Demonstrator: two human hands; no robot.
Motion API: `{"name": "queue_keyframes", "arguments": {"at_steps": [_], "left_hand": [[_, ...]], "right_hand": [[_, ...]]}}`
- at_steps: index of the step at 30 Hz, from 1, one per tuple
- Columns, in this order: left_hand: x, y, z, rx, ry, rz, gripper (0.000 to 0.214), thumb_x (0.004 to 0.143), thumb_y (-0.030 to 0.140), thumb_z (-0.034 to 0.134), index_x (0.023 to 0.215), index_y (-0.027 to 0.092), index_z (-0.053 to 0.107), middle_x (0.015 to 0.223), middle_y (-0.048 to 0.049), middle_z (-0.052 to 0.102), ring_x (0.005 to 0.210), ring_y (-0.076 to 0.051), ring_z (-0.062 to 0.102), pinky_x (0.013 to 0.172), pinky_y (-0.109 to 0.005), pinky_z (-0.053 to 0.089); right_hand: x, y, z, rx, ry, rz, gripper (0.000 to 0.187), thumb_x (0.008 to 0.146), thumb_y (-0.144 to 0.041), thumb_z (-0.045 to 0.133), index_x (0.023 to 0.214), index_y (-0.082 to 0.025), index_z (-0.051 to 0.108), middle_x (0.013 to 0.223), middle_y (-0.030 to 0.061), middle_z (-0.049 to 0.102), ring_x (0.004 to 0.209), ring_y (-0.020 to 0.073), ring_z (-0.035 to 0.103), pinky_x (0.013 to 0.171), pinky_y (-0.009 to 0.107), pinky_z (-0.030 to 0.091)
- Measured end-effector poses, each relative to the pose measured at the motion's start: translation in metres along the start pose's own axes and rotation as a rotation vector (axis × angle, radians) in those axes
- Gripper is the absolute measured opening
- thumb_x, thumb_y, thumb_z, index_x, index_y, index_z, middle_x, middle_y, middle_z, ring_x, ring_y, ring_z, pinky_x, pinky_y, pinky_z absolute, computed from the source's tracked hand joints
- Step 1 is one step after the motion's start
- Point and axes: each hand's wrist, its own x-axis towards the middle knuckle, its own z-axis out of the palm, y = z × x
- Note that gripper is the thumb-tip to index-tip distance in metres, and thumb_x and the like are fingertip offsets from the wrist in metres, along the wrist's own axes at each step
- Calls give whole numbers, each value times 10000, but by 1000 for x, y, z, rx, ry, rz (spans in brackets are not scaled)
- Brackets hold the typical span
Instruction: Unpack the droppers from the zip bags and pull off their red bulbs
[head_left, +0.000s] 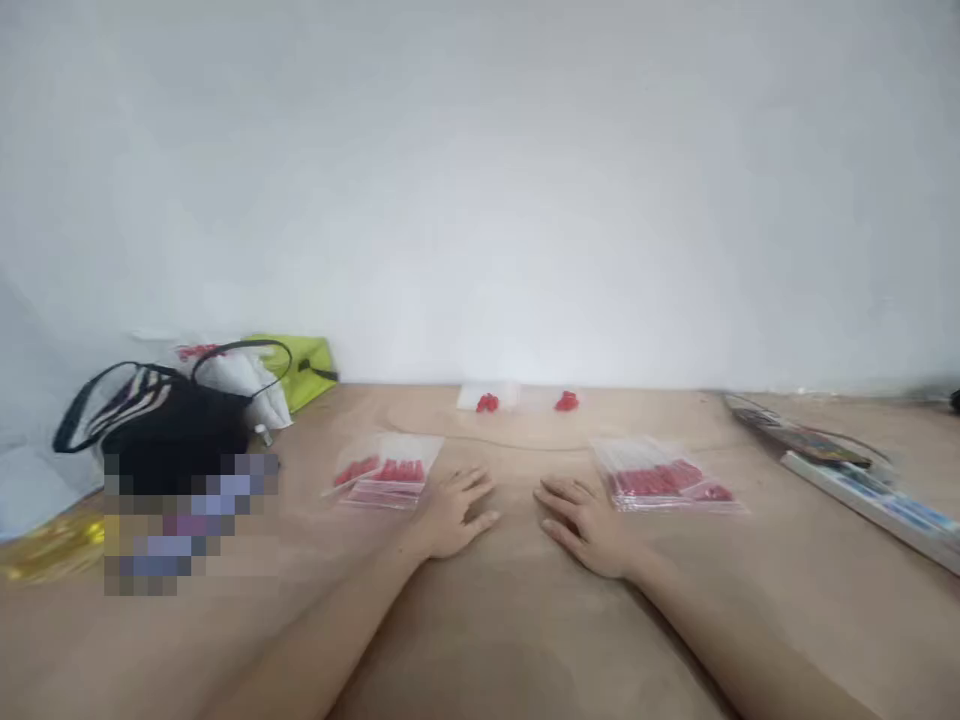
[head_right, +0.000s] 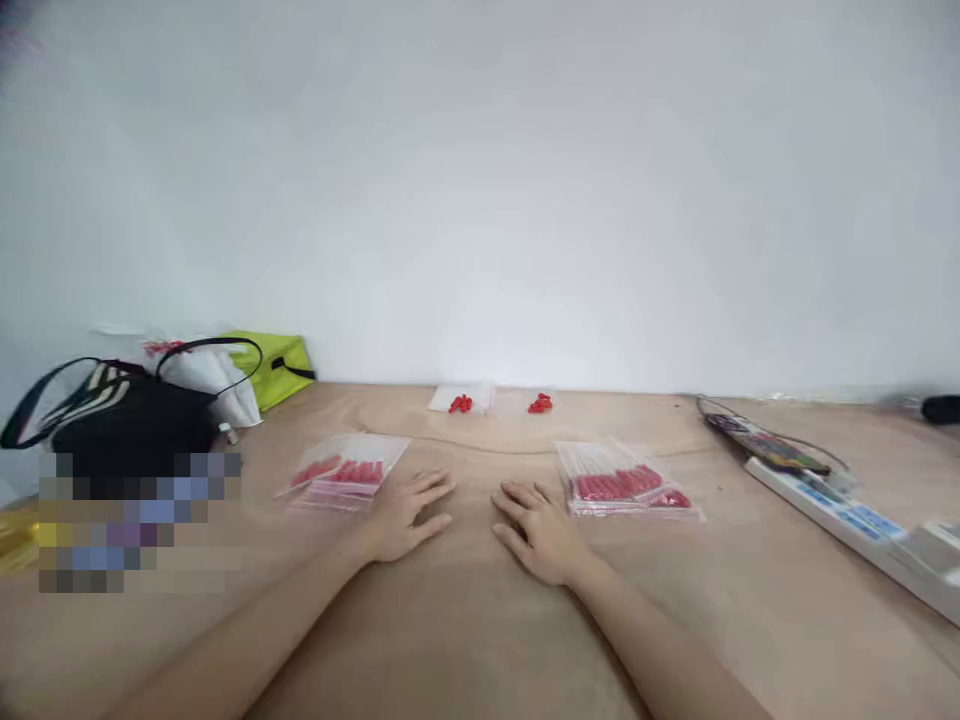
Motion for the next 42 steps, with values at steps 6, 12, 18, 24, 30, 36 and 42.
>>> {"name": "queue_keyframes", "arguments": {"at_steps": [6,12,18,24,30,36,42], "left_hand": [[1,-9,-1,19,295,13,338,813,355,439,1060,181,592,1126,-85,573,1038,-202,524,903,-334,415],[-4,-43,-54,264,243,-433,508,697,470,536,1131,209,550,1256,-110,461,1161,-305,396,949,-464,305],[-18,-71,-69,163,-298,-469,847,601,551,582,1322,197,312,1397,-138,258,1260,-295,276,992,-419,259],[-12,-76,-61,265,-119,-286,344,862,313,324,1088,285,582,1204,-51,541,1154,-264,440,945,-463,295],[9,-30,-25,277,261,12,286,858,204,381,1053,196,590,1090,-70,609,1007,-210,540,887,-371,398],[33,27,24,3,293,165,238,873,233,386,1003,192,581,1028,-53,618,947,-173,564,838,-320,453],[26,34,29,-203,282,178,324,815,235,490,1135,193,497,1101,-58,572,1008,-171,534,882,-312,441]], "right_hand": [[0,2,2,24,57,-5,441,847,-401,392,1248,-223,443,1279,82,456,1197,221,381,1013,441,256],[2,1,2,50,78,-15,430,839,-388,412,1229,-215,466,1273,88,461,1186,222,394,999,434,281],[1,2,4,55,113,-25,413,837,-374,423,1213,-215,484,1257,96,477,1172,223,411,989,433,294],[2,2,4,33,88,-15,418,837,-367,423,1215,-199,483,1261,100,473,1174,223,408,992,437,293],[3,4,5,46,99,-39,414,832,-359,430,1213,-206,482,1251,96,481,1170,231,408,994,440,290],[2,6,9,142,208,17,597,793,-381,486,1321,-185,287,1274,112,439,1146,230,421,950,422,354],[6,3,8,133,239,-119,355,804,-279,486,1154,-224,501,1118,84,533,997,186,516,842,336,433]]}}
